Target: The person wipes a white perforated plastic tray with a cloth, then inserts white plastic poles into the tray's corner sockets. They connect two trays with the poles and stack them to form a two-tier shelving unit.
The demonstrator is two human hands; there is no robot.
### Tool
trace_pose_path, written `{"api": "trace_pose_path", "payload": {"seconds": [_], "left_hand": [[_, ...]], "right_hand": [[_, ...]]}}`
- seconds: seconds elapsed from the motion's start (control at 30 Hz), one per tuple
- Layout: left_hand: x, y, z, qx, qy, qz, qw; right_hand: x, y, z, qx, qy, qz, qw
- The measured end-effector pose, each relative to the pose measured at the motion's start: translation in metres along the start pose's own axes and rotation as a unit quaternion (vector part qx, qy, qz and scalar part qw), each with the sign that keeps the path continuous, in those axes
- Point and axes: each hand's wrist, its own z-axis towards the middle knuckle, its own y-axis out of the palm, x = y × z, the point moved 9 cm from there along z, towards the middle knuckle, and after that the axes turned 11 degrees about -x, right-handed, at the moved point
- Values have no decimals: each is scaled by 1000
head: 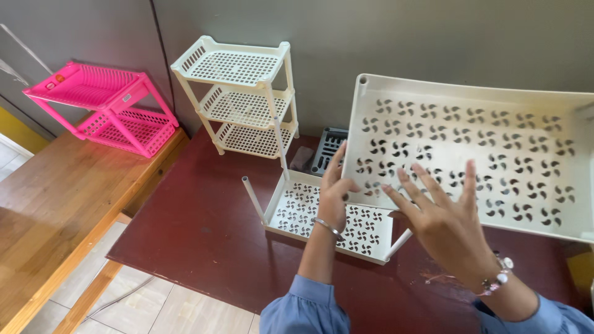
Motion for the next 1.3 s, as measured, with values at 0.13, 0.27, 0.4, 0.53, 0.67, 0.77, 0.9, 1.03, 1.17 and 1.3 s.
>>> {"api": "trace_pose_path", "payload": {"seconds": [0.13,0.27,0.4,0.53,0.67,0.77,0.9,1.03,1.17,1.3], "left_hand": [[34,-75,-3,53,-12,-41,998],[59,-152,-3,98,-55,-6,994],[66,-197,8,74,-79,-39,993],[52,-230,16,112,-170,-16,979],[41,-257,26,114,-211,29,970],[45,-263,50,36,-149,220,963],[26,-281,53,59,-211,326,920],[19,-275,57,19,-196,239,951],[18,-270,54,0,-206,169,964],[19,-268,52,-4,-187,179,966]], "right_hand": [[35,-3,0,49,65,103,991],[85,-2,-14,115,189,162,962],[108,64,0,23,311,501,807],[80,133,24,-58,329,765,551],[66,166,12,-48,386,785,483],[65,177,-5,-17,404,787,466],[65,183,-20,-8,421,772,476],[62,182,-20,6,409,772,487],[60,179,-21,-7,421,767,484],[59,170,-20,0,405,768,497]]}}
